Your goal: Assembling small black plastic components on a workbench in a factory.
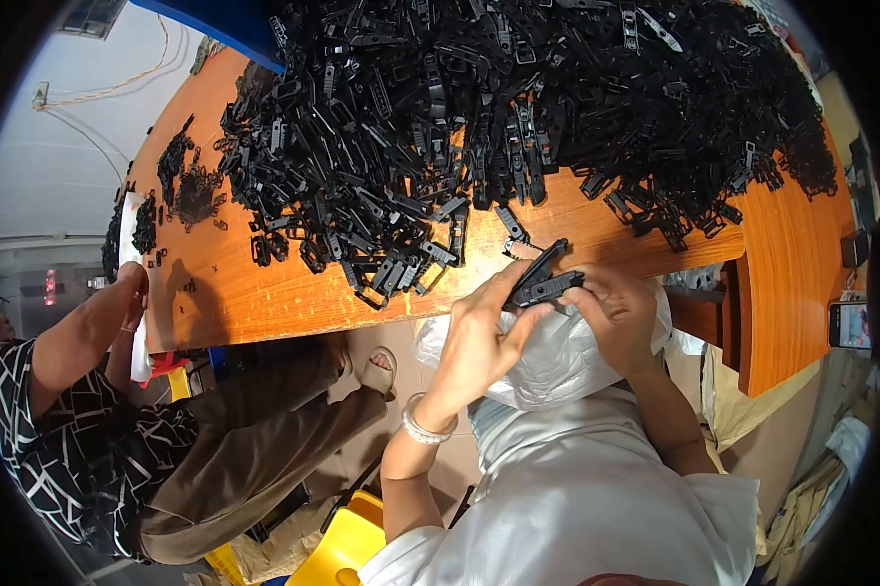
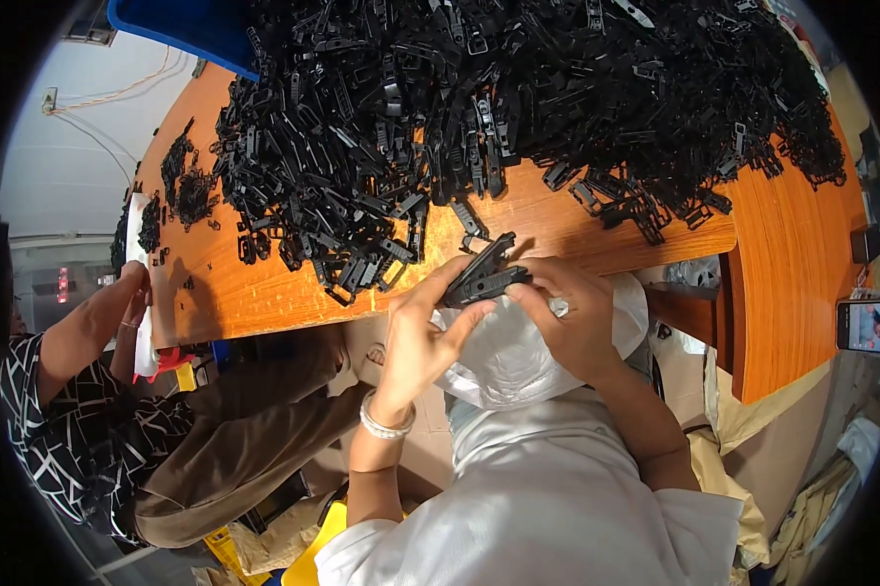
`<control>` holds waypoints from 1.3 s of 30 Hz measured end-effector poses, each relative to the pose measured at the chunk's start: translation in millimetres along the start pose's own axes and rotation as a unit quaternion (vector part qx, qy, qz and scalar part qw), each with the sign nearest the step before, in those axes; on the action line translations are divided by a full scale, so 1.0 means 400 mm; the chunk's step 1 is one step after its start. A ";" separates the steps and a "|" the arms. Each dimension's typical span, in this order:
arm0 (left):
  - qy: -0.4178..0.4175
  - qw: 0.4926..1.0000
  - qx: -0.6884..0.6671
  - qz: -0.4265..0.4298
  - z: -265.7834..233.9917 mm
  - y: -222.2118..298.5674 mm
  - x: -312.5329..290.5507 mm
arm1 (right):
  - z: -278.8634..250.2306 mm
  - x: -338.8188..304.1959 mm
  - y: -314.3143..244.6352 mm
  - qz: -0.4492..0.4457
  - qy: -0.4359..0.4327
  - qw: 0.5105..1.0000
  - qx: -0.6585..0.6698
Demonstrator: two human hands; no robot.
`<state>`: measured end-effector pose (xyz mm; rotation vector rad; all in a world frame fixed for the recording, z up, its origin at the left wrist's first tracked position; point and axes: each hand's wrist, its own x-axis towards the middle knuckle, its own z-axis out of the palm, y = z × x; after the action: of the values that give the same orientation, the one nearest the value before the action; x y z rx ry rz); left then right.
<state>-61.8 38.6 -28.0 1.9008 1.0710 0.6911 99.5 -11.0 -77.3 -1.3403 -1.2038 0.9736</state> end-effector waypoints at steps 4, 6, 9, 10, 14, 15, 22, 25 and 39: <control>0.034 0.999 0.020 -0.014 0.005 0.001 -0.012 | -0.020 0.039 -0.054 -0.069 -0.025 0.996 -0.052; 0.033 0.999 0.037 0.004 0.007 0.002 -0.017 | -0.023 0.049 -0.056 -0.045 -0.016 0.998 -0.042; 0.034 0.998 0.045 0.020 0.009 0.002 -0.019 | -0.022 0.049 -0.076 -0.027 -0.034 0.999 0.014; 0.035 0.999 0.035 0.019 0.009 0.002 -0.019 | -0.021 0.046 -0.071 -0.028 -0.035 0.999 0.014; 0.014 0.999 0.040 0.019 0.016 0.000 -0.021 | -0.029 0.036 -0.046 -0.044 -0.016 0.997 -0.058; 0.010 1.000 0.025 0.010 0.016 -0.001 -0.023 | -0.033 0.035 -0.043 -0.042 -0.018 0.998 -0.054; -0.066 0.995 -0.063 0.034 0.022 -0.085 -0.044 | -0.058 0.033 -0.024 -0.004 -0.117 0.993 -0.016; 0.026 0.988 0.045 0.145 0.030 -0.107 -0.003 | -0.058 0.024 -0.019 -0.059 -0.156 0.984 -0.059; 0.170 0.966 0.074 0.178 0.074 -0.130 0.059 | -0.060 0.111 0.046 -0.165 0.089 0.839 -0.512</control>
<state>-49.3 63.1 -86.3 2.1845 1.0157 1.2040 132.9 29.6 -89.5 -1.8630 -1.8260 -0.1392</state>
